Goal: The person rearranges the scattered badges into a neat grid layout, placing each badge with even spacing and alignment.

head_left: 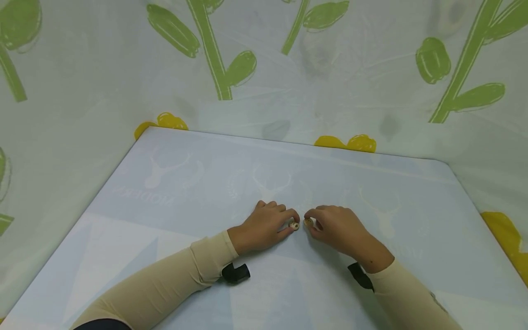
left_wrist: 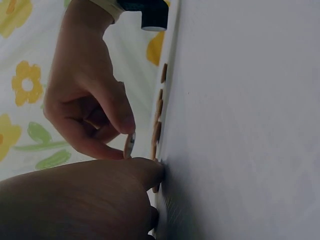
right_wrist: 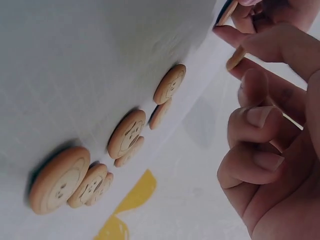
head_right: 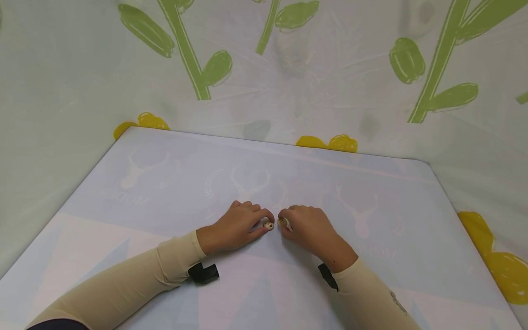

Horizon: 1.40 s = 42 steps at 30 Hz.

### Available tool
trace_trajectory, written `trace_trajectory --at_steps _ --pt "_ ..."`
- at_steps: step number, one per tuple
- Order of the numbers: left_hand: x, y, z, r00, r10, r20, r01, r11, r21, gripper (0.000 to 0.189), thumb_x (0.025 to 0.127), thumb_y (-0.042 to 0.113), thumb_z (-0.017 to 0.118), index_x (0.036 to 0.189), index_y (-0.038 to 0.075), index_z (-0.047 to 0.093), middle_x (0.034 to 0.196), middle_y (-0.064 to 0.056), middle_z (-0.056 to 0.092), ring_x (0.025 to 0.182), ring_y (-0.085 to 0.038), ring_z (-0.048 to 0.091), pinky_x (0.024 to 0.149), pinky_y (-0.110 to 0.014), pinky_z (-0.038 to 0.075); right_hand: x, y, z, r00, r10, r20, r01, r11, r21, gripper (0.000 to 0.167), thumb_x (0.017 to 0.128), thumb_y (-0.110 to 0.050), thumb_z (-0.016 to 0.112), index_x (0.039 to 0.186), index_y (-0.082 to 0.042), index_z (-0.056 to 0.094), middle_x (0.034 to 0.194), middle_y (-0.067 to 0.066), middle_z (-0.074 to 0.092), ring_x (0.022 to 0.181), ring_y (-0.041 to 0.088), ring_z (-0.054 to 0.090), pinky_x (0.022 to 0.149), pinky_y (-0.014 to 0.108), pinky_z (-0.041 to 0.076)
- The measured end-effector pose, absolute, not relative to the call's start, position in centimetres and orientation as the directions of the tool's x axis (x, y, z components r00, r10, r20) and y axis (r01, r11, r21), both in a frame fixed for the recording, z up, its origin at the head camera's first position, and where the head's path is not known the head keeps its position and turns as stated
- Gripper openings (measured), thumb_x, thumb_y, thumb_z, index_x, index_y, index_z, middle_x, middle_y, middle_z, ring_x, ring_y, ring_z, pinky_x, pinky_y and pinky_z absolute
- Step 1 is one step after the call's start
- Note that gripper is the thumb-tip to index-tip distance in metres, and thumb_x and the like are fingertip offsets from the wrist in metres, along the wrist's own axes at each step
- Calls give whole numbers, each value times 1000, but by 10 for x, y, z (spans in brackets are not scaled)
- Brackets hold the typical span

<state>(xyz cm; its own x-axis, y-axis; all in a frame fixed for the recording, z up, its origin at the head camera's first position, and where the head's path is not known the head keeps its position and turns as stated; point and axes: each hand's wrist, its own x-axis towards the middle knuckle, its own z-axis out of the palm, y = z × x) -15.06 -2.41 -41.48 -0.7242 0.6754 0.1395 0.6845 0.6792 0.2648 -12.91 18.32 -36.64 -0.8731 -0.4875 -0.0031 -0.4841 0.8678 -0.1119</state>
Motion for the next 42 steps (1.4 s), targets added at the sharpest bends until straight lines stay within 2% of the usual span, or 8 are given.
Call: trace_trajectory --at_steps 13,24,36,42 --pt "-152 -23 -417 -733 670 118 672 685 281 21 100 38 61 119 33 64 91 10 63 84 -11 53 76 -33 35 -116 197 -368 -864 -491 110 -503 854 -132 16 81 -15 79 96 -16 73 70 -10 54 60 2 42 52 20 35" --pt "-151 -23 -416 -731 670 128 675 683 281 20 99 37 63 118 32 65 87 10 62 83 -10 53 75 -32 35 -106 213 -369 -875 -453 171 -477 866 -149 17 81 -17 80 97 -16 74 68 -10 52 61 0 40 52 19 34" --pt "-152 -22 -417 -731 673 112 674 687 272 21 100 38 61 119 30 63 93 10 65 86 -10 55 79 -33 37 -101 224 -371 -911 -398 111 -412 892 -186 12 83 -18 78 95 -18 74 67 -11 48 60 1 39 53 21 34" --pt "-150 -24 -415 -732 671 121 674 686 274 21 99 38 61 118 30 64 91 10 64 85 -10 54 79 -33 38 -102 227 -370 -923 -384 2 -376 904 -205 10 85 -19 75 94 -18 76 63 -10 47 60 4 40 54 23 34"
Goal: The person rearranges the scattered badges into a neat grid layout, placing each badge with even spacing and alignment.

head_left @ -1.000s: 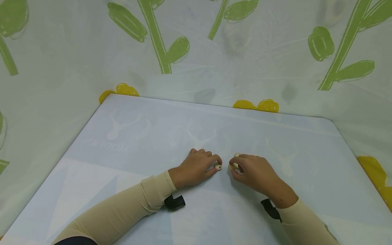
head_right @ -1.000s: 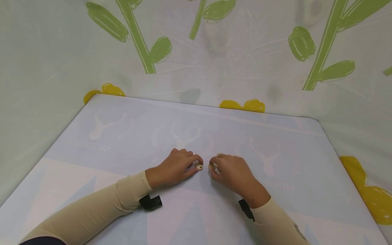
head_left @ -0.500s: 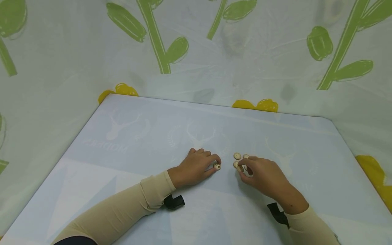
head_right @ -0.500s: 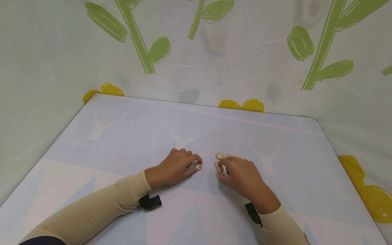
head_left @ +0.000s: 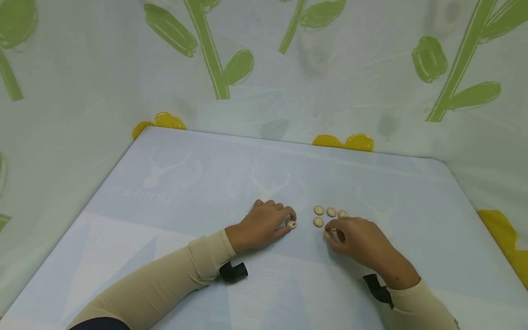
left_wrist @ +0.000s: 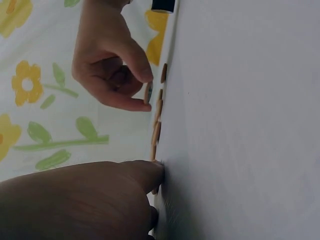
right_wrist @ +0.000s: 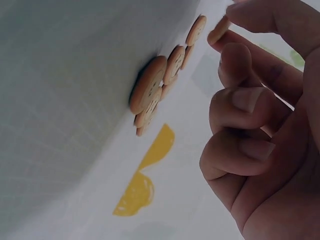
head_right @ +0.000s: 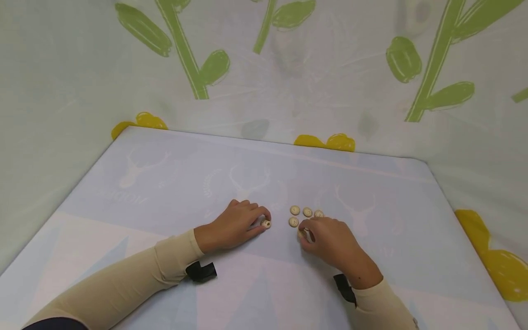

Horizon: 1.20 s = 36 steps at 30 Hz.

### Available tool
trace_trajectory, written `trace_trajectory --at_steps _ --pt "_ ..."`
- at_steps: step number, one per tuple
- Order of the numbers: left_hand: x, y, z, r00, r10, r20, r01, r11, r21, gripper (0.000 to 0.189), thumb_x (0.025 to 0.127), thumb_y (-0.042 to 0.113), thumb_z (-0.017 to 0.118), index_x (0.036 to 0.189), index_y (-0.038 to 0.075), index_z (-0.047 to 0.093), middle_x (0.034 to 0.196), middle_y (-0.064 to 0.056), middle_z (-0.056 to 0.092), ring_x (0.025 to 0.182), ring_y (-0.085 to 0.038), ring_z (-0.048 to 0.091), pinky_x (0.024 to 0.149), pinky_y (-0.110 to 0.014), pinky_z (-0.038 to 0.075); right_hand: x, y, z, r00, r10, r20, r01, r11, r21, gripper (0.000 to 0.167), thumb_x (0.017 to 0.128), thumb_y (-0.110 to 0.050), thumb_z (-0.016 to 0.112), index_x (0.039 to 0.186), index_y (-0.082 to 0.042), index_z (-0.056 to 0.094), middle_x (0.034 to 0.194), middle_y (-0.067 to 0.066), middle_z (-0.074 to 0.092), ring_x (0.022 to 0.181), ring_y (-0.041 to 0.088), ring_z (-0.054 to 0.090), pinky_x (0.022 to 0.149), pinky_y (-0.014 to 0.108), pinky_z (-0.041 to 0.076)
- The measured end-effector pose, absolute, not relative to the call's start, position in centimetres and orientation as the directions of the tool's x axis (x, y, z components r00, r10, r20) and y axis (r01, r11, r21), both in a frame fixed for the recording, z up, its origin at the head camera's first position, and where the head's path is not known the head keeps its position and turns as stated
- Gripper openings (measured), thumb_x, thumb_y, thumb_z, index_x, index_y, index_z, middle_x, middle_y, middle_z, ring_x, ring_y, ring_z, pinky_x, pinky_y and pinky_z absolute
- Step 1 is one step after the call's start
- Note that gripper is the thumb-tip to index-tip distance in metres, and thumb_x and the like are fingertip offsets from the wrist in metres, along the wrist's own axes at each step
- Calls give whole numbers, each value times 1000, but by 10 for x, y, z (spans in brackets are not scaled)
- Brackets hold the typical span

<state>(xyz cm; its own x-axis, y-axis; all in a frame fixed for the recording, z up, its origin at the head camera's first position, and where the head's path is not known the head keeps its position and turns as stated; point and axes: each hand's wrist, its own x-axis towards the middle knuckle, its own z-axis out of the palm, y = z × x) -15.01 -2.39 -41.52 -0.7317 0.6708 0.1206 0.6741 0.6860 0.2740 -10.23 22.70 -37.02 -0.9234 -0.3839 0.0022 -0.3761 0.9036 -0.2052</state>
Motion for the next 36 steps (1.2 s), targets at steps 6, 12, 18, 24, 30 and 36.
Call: trace_trajectory --at_steps 6,12,18,24,30,36 --pt "-148 -28 -418 -739 663 116 665 690 286 20 99 38 62 117 29 65 88 11 63 84 -10 53 79 -34 38 -104 228 -373 -920 -389 -56 -368 903 -221 9 85 -18 74 94 -21 75 61 -11 46 59 4 40 53 23 34" --pt "-147 -30 -420 -744 657 125 661 695 284 21 99 38 62 117 29 65 88 10 63 84 -10 54 79 -34 38 -104 229 -374 -910 -409 -73 -383 893 -237 10 85 -17 75 92 -23 74 60 -13 45 57 2 40 52 22 33" --pt "-146 -31 -420 -744 658 117 659 693 293 21 99 37 63 118 29 65 90 10 63 86 -11 55 78 -33 36 -105 232 -378 -904 -416 -104 -380 889 -256 10 86 -17 75 93 -24 74 60 -14 46 56 1 40 52 22 33" --pt "-148 -30 -421 -735 664 135 672 688 274 20 99 38 63 117 30 64 87 11 61 84 -10 53 77 -32 36 -106 234 -379 -904 -411 -115 -372 891 -260 14 85 -16 77 96 -23 73 60 -14 46 56 2 40 52 22 34" --pt "-150 -27 -419 -733 665 141 675 686 273 20 99 38 62 117 31 64 87 12 61 84 -9 53 78 -33 37 -106 238 -375 -910 -392 -135 -346 897 -274 21 83 -12 77 100 -23 72 62 -12 49 57 3 42 52 23 35" --pt "-151 -23 -417 -734 666 130 671 685 284 19 99 37 62 117 31 65 87 10 61 84 -10 53 79 -33 37 -108 243 -374 -909 -394 -134 -344 892 -293 22 83 -11 77 101 -24 72 63 -12 49 58 3 42 52 23 36"
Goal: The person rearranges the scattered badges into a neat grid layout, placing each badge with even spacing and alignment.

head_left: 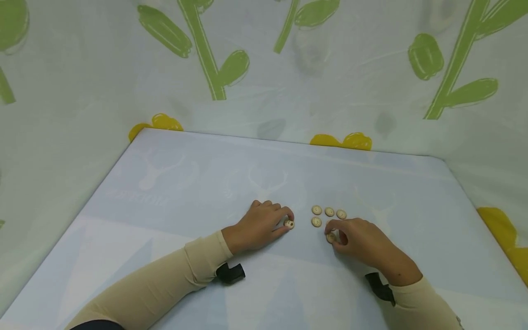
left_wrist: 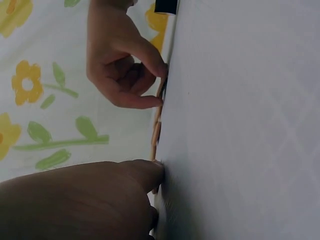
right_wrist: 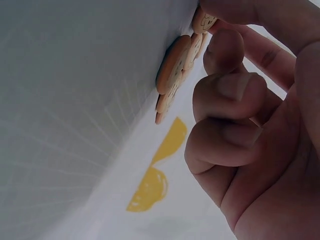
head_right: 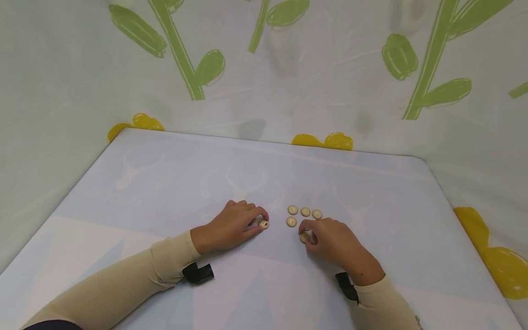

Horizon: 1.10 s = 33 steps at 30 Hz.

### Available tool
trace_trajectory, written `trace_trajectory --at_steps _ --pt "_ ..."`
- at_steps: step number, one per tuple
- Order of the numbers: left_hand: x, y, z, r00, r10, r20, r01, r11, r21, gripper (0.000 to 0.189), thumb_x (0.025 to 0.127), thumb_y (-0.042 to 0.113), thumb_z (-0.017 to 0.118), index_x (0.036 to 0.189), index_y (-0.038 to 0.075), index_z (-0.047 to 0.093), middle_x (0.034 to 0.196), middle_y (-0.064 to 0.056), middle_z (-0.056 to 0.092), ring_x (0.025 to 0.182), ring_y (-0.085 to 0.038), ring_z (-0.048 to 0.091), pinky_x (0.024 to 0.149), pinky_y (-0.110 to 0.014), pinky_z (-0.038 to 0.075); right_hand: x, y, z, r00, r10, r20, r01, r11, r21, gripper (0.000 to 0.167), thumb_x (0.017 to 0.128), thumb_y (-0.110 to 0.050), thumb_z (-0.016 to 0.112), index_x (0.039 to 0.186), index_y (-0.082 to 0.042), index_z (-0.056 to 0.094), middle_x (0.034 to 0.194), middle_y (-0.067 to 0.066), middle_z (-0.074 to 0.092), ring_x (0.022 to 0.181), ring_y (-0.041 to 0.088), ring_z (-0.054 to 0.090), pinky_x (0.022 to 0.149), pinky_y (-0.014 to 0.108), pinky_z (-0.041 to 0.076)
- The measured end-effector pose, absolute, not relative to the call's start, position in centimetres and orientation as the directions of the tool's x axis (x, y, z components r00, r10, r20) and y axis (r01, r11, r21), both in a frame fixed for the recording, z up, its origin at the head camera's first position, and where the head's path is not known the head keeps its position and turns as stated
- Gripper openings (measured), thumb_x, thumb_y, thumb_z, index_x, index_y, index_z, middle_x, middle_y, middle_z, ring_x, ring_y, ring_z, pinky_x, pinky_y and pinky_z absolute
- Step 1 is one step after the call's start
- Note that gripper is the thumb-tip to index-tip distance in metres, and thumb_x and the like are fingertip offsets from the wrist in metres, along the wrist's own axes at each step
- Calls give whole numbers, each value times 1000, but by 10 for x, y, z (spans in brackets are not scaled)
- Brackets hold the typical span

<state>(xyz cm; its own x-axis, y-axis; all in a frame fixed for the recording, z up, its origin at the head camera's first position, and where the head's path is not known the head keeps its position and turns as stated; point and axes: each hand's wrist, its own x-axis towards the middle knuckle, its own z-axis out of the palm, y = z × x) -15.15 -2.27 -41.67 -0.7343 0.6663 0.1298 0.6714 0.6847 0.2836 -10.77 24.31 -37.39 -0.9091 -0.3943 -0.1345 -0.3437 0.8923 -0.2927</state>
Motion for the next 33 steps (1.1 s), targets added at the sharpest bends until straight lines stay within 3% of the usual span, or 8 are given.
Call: trace_trajectory --at_steps 14,23,33 --pt "-163 -29 -412 -713 695 93 677 647 350 15 96 35 67 110 28 68 74 13 52 75 -6 49 75 -33 39 -120 242 -384 -896 -429 -116 -366 860 -354 19 86 -12 75 101 -21 70 62 -12 50 56 2 43 52 22 37" --pt "-168 1 -403 -668 744 -2 700 629 338 19 97 40 65 112 30 68 76 15 55 76 -3 52 80 -34 38 -127 239 -386 -898 -422 -121 -353 859 -370 17 87 -13 74 100 -22 69 62 -10 50 56 4 44 52 23 37" --pt "-169 17 -397 -648 761 -19 722 622 305 17 96 39 66 111 31 67 79 14 57 78 -4 52 82 -35 39 -128 235 -385 -896 -425 -131 -349 854 -386 17 87 -13 74 100 -22 68 62 -9 50 56 4 44 52 23 37"
